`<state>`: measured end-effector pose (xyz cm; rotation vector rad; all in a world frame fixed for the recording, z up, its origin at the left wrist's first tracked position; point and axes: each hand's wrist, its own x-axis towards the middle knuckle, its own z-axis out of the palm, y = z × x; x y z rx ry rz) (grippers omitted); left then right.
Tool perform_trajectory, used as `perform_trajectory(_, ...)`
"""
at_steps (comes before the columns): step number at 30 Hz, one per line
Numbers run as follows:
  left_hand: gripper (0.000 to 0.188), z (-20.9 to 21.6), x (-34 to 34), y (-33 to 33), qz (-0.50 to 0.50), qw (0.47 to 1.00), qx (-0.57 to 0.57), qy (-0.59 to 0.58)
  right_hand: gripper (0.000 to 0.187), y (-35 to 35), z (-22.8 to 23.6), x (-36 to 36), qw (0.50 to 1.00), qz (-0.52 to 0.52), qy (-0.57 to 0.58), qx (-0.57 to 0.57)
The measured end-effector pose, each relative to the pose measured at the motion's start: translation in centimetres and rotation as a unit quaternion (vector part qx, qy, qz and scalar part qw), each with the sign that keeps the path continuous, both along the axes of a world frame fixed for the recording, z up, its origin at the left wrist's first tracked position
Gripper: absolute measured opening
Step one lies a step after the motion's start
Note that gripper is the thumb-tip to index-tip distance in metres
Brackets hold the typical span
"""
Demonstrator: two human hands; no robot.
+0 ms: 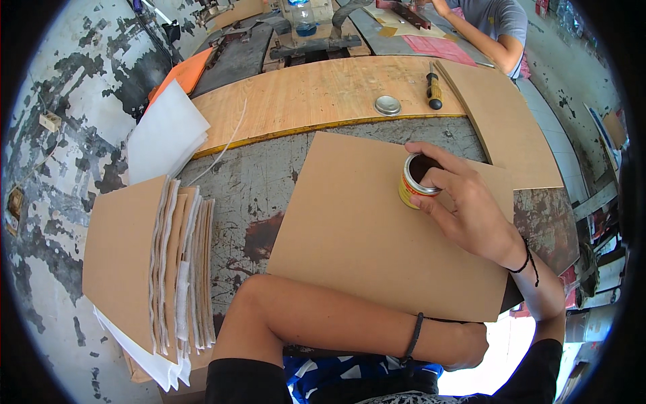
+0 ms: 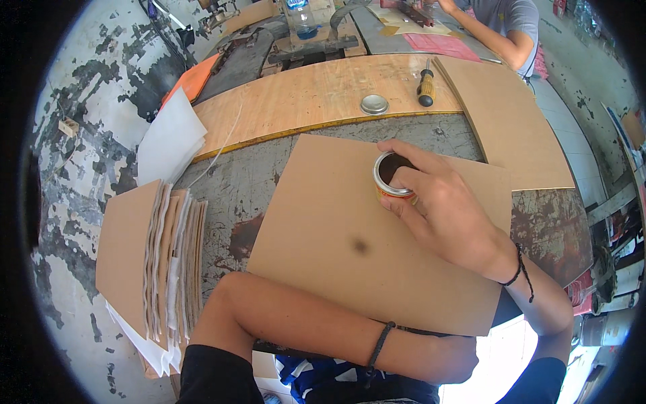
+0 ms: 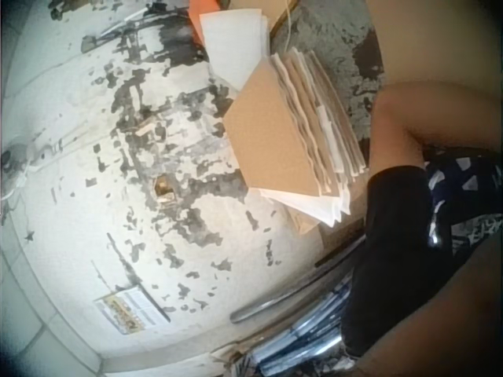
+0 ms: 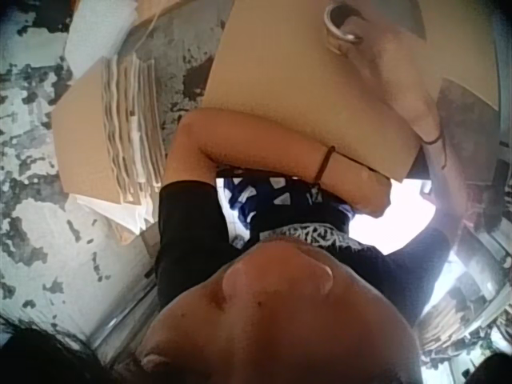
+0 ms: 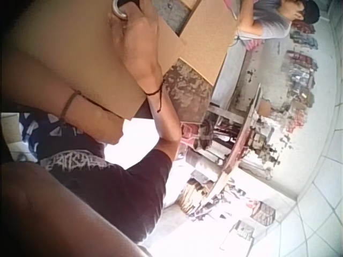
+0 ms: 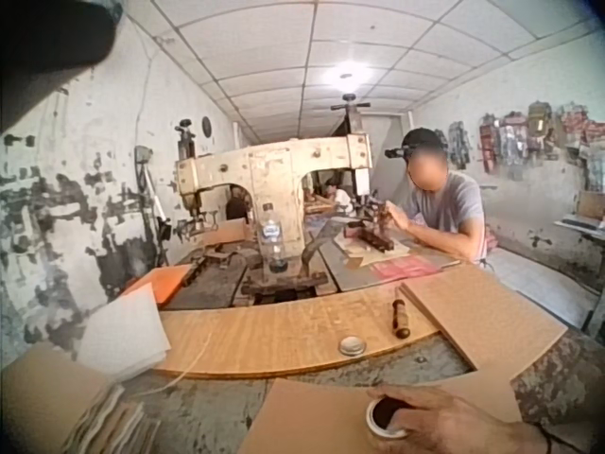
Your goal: The person applies adhesive from a small can to cardboard sheets and foam pads by hand, then presses the foam onto the cardboard and stacks the assembled pieces.
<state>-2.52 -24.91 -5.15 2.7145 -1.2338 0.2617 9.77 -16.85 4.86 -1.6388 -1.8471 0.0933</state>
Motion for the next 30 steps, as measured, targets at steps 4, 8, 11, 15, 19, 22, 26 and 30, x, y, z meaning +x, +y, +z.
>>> perform_trajectory(4,0.012,-1.3,0.0,-0.5,0.004,1.0,-0.014,-0.002,0.016,0.2,0.0,0.1,1.0,-0.001,-0.024,0.016)
perform_trajectory(8,0.011,-2.0,0.3,-1.1,0.001,1.0,0.005,0.006,0.017,0.3,-0.4,0.2,1.0,-0.007,0.0,0.013)
perform_trajectory(11,0.009,-1.3,0.4,-0.9,-0.005,1.0,0.005,0.025,0.018,0.5,-0.7,0.2,1.0,-0.005,0.021,0.02)
perform_trajectory(15,0.007,-1.5,0.3,-1.4,0.018,0.999,0.022,0.029,0.02,0.6,-0.9,0.3,0.999,-0.004,0.04,0.019)
perform_trajectory(19,0.007,-1.1,0.0,-1.4,0.045,0.998,0.04,0.018,0.02,0.6,-0.8,0.3,0.998,-0.006,0.066,0.001)
perform_trajectory(22,0.008,-0.5,0.2,-0.2,0.004,0.999,0.013,0.03,0.02,0.6,-0.8,0.3,0.998,-0.01,0.058,-0.021)
perform_trajectory(26,0.01,-0.1,0.3,-0.3,-0.011,0.999,0.009,0.042,0.021,0.6,-0.7,0.2,0.999,-0.009,0.053,0.005)
perform_trajectory(30,0.01,-1.1,0.4,-0.8,-0.01,1.0,-0.012,0.027,0.022,0.5,-1.2,0.4,0.999,-0.026,0.039,0.006)
